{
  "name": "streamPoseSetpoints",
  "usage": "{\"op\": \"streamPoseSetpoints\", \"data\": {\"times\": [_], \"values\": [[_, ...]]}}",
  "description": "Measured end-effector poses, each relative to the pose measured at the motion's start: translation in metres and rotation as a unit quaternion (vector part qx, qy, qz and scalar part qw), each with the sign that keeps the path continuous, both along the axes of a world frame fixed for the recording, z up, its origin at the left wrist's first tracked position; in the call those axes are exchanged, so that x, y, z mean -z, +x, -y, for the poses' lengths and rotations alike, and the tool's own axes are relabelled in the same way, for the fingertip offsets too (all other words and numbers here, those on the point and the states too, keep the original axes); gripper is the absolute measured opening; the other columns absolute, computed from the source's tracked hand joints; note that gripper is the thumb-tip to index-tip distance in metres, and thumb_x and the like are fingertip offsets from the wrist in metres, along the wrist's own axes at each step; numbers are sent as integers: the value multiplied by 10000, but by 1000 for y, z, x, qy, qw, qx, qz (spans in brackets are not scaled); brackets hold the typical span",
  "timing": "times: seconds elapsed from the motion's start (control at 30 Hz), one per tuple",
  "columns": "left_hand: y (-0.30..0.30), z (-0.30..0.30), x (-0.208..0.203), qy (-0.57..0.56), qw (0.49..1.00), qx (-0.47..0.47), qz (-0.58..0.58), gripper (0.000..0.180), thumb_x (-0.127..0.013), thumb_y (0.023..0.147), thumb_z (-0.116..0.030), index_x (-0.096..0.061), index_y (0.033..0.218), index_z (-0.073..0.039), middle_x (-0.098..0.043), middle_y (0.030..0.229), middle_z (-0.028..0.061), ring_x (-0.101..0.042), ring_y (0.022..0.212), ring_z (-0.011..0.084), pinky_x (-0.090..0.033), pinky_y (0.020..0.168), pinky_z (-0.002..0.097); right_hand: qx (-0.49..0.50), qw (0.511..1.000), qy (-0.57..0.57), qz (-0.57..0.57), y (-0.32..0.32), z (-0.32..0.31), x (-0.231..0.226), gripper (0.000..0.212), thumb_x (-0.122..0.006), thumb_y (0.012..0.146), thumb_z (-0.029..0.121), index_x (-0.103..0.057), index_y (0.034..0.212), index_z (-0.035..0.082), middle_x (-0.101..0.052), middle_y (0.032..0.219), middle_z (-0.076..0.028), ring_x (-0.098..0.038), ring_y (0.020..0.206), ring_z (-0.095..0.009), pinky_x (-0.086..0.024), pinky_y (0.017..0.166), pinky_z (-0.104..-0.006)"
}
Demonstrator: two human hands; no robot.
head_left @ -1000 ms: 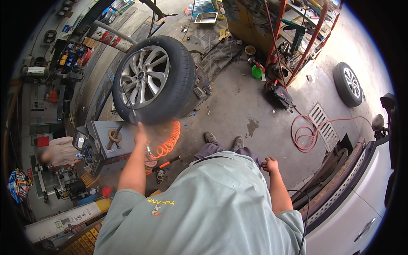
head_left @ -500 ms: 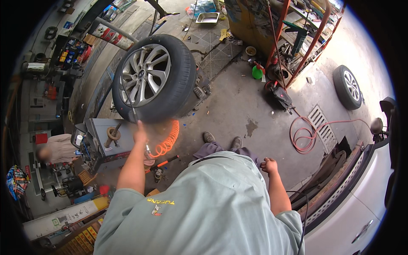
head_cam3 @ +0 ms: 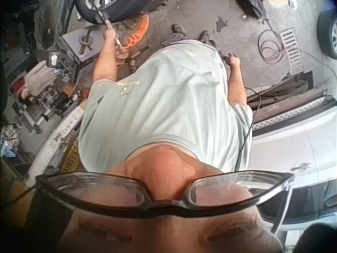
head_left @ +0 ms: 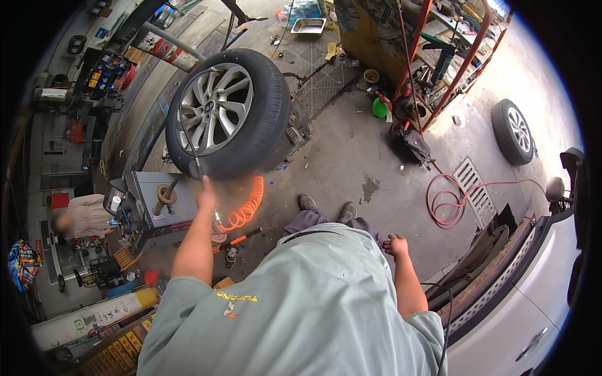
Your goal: The person inflates a car tire mounted on a tire changer using an air hose. They connect the hose to the valve stem, hold the tire steady, and monitor the inflation process. The tire remains mounted on the machine throughout.
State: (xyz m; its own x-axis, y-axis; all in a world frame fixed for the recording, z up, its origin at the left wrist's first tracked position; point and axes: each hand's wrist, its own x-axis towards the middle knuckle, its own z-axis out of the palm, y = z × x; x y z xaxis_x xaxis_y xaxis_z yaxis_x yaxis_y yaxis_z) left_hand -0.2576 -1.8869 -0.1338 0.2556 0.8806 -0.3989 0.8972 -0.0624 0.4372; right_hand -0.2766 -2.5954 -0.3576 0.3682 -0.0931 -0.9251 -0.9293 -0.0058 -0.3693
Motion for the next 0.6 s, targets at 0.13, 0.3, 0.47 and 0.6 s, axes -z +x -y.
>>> {"op": "streamPoseSetpoints", "data": {"times": [0.13, 0.3, 0.47, 0.6], "values": [[-1, -1, 1, -2, 1000, -2, 2, 1035, -370, 883, -946, -672, 749, 34, -595, 604, 131, -607, 504, 271, -475, 509, 408, 3, 1000, 10, -1, -1, 0, 7, 332, -590, 1028, 258, -627, 1262, 25, -732, 898, -167, -681, 657, -249, -505, 522, -357], [-1, -1, 1, -2, 1000, -3, 7, 1016, -376, 891, -936, -664, 744, 26, -591, 602, 125, -603, 500, 270, -471, 503, 406, 7, 1000, 11, -4, -1, 0, 5, 335, -588, 1032, 256, -623, 1266, 19, -729, 895, -170, -675, 651, -247, -502, 523, -350], [-1, -1, 1, -4, 1000, -1, 0, 1017, -363, 897, -933, -671, 760, 26, -596, 610, 125, -609, 504, 271, -475, 504, 407, 9, 1000, 12, -4, 1, 0, 1, 337, -585, 1036, 254, -621, 1267, 11, -731, 893, -171, -684, 661, -252, -505, 524, -350], [-3, -5, 4, -4, 1000, 4, 0, 1025, -355, 890, -942, -678, 768, 23, -603, 614, 126, -613, 504, 273, -480, 503, 406, 2, 1000, 9, 2, 1, 0, 3, 346, -583, 1036, 254, -619, 1274, 5, -735, 897, -174, -693, 672, -256, -510, 529, -353]]}}
